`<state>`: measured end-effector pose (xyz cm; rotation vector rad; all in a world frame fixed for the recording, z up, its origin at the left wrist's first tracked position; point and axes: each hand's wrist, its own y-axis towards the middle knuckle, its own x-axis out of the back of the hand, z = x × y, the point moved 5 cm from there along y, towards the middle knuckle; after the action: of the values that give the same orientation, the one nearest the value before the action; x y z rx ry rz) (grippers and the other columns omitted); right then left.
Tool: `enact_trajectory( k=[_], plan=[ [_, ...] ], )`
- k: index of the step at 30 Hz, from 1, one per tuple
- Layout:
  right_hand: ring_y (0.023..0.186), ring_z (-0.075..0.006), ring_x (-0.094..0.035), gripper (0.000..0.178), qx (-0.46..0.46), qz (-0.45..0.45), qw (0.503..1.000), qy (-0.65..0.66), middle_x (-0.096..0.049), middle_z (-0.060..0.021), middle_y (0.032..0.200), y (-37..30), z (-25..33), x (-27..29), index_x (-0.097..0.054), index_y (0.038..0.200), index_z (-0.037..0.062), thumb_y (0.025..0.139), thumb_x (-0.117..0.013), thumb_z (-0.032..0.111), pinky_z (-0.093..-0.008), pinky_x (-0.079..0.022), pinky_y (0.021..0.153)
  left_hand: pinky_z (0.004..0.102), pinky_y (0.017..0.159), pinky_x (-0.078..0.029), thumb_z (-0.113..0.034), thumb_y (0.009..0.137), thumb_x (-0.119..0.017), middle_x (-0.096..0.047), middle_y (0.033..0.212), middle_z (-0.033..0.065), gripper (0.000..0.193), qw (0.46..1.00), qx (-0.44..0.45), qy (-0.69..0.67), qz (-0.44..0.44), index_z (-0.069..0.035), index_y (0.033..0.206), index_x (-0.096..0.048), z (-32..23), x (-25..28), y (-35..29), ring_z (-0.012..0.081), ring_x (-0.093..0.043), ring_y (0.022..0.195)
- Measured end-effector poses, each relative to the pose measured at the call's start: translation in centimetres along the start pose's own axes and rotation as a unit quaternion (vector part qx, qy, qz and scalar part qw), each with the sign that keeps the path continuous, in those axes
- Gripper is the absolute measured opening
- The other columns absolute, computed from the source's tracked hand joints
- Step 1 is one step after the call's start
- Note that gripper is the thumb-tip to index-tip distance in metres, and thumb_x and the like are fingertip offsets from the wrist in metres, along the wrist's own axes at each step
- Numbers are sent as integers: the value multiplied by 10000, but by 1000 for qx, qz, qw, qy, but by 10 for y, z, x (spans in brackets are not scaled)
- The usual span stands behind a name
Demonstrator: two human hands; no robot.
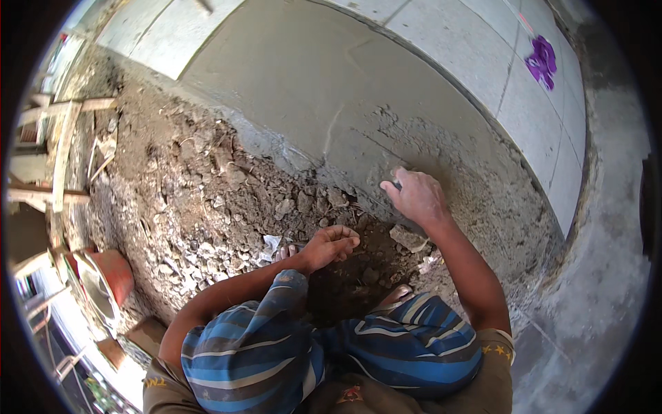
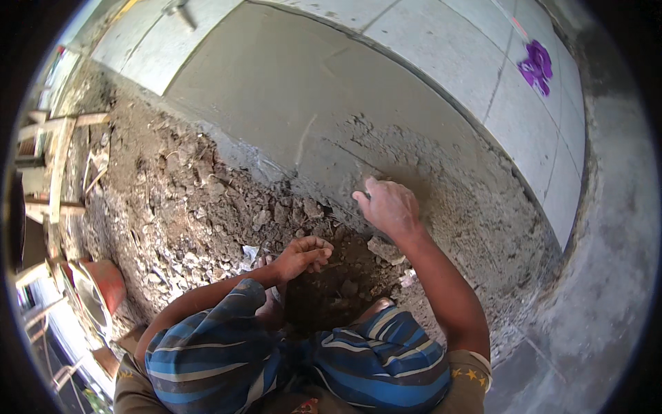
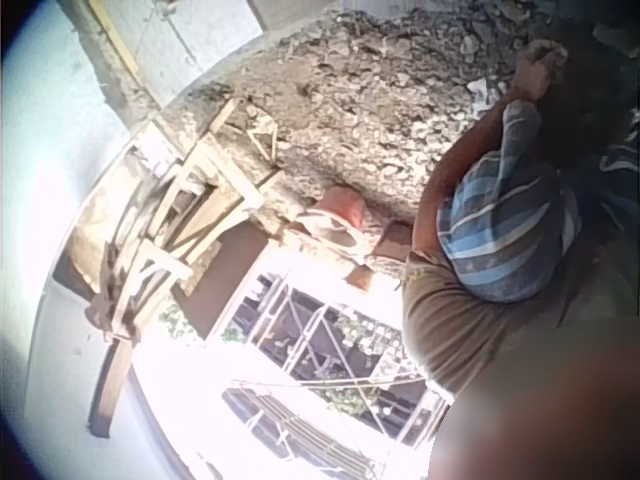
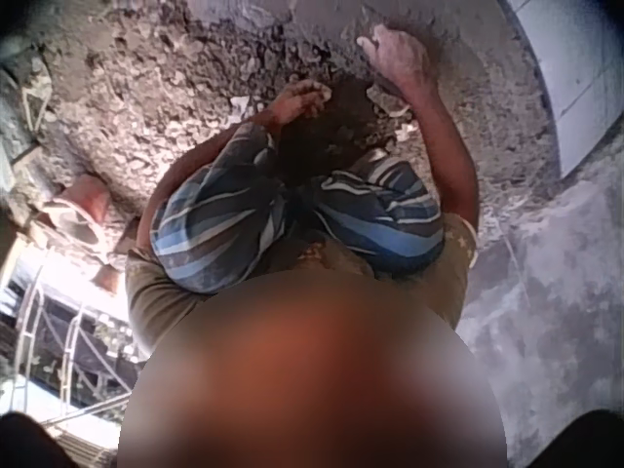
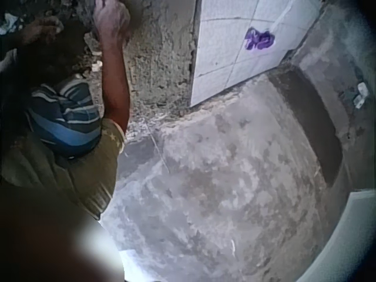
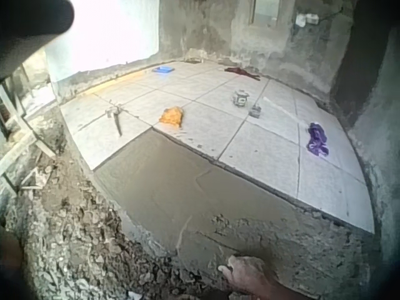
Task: Smooth wet concrete next to floor tiles using a hand trowel.
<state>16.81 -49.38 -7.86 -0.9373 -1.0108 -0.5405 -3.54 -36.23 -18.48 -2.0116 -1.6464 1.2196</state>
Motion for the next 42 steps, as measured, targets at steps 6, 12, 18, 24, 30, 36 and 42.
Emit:
enact_trajectory(
  k=[6, 12, 18, 24, 30, 36, 42],
  plan=[
    [902, -438, -720, 457, -117, -129, 985, 3, -740, -238, 968, -66, -91, -7, -700, 1131, 49, 984, -621, 474, -517, -571, 806, 252, 657, -479, -270, 985, -729, -663, 874, -17, 271, 999, -31, 14, -12, -63, 1153, -680, -1, 17, -21, 75, -590, 734],
    [942, -396, -736, 448, -239, -316, 912, 109, -748, -244, 1008, -139, -180, 5, -706, 1163, -2, 986, -661, 408, -461, -563, 861, 275, 682, -503, -234, 986, -729, -683, 923, -5, 289, 981, -128, 146, 11, -32, 1183, -667, -2, 11, -31, 81, -608, 772],
    [688, -216, -681, 422, -246, -252, 853, 386, -681, -105, 779, -88, -121, -26, -675, 1124, -64, 980, -709, 332, -388, -559, 660, 413, 677, -555, -270, 923, -747, -698, 893, 127, 256, 839, -317, 442, 13, -56, 1057, -703, -14, 1, -52, 347, -676, 752],
    [432, -92, -493, 334, -231, -216, 743, 591, -536, -6, 664, -33, -51, -27, -618, 1046, -7, 1007, -685, 318, -280, -398, 369, 447, 698, -578, -265, 918, -744, -700, 902, 117, 228, 772, -371, 517, -1, -63, 1015, -705, -11, 6, -69, 340, -697, 821],
    [599, -193, -634, 381, -111, -122, 829, 534, -652, -99, 750, 42, 8, -15, -632, 1082, -43, 982, -677, 322, -363, -533, 556, 451, 645, -568, -275, 911, -754, -678, 879, 132, 251, 775, -368, 514, 8, -70, 1046, -702, -11, 8, -63, 350, -687, 774],
    [864, -386, -705, 438, 44, -107, 939, 323, -715, -244, 941, 74, 74, -8, -651, 1086, -63, 940, -680, 349, -465, -555, 813, 462, 661, -572, -302, 912, -750, -695, 929, 137, 279, 778, -343, 526, 8, -72, 1063, -698, -5, 10, -59, 359, -693, 805],
    [970, -445, -711, 352, 93, 30, 991, 95, -723, -279, 1018, 53, 87, 7, -647, 1062, -2, 984, -586, 336, -550, -559, 860, 468, 671, -575, -316, 912, -749, -694, 940, 146, 310, 773, -370, 515, -22, -72, 1093, -688, 3, 14, -59, 372, -693, 816]
  ],
)
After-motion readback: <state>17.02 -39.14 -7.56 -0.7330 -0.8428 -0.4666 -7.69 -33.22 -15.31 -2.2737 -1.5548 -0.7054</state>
